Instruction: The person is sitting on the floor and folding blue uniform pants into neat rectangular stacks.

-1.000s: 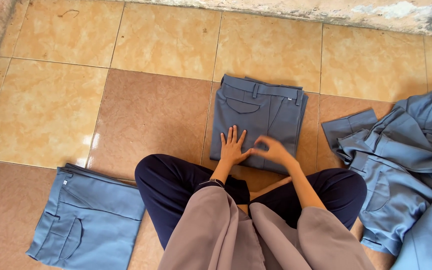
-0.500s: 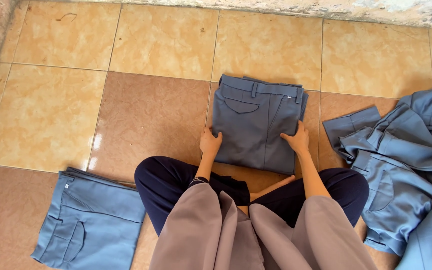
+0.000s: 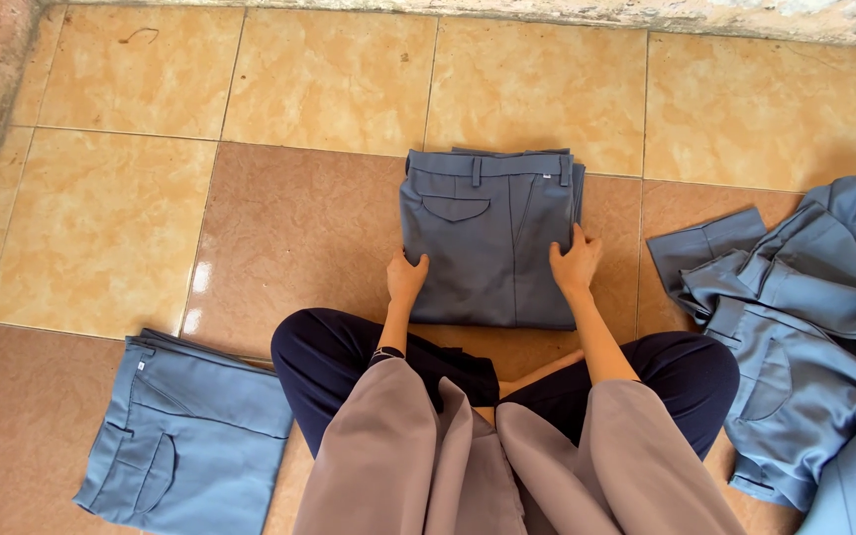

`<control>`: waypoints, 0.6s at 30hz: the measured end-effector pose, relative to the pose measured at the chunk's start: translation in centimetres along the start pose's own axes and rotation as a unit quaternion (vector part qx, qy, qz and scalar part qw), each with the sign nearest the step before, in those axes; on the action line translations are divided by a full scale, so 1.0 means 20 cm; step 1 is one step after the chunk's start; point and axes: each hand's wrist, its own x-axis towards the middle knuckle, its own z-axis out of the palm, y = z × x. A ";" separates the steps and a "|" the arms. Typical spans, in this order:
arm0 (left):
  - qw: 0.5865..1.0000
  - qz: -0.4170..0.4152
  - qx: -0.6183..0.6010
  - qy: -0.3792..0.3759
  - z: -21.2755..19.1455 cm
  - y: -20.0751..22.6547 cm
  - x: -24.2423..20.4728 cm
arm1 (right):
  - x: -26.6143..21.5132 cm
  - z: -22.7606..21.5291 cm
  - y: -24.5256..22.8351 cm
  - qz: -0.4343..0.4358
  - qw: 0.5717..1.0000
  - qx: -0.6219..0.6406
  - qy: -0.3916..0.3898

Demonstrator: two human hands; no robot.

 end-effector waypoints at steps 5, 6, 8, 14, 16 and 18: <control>1.000 0.009 -0.012 -0.007 0.01 -0.03 0.01 | 0.00 0.06 0.12 -0.017 0.999 -0.038 0.021; 1.000 0.017 -0.006 -0.004 0.01 -0.04 0.02 | -0.02 0.03 0.08 -0.030 0.998 -0.055 0.013; 1.000 0.016 -0.022 -0.005 0.02 -0.05 0.06 | 0.00 -0.03 0.04 -0.044 0.998 -0.035 0.003; 0.995 -0.009 -0.097 -0.001 0.05 -0.05 0.07 | 0.10 0.02 0.15 -0.019 0.993 0.051 -0.103; 0.995 -0.017 -0.098 -0.005 0.04 -0.01 0.07 | 0.11 -0.02 0.13 -0.020 0.992 0.057 -0.107; 0.990 -0.002 -0.137 -0.022 -0.01 0.11 0.02 | 0.04 -0.20 -0.07 -0.032 0.988 0.133 -0.071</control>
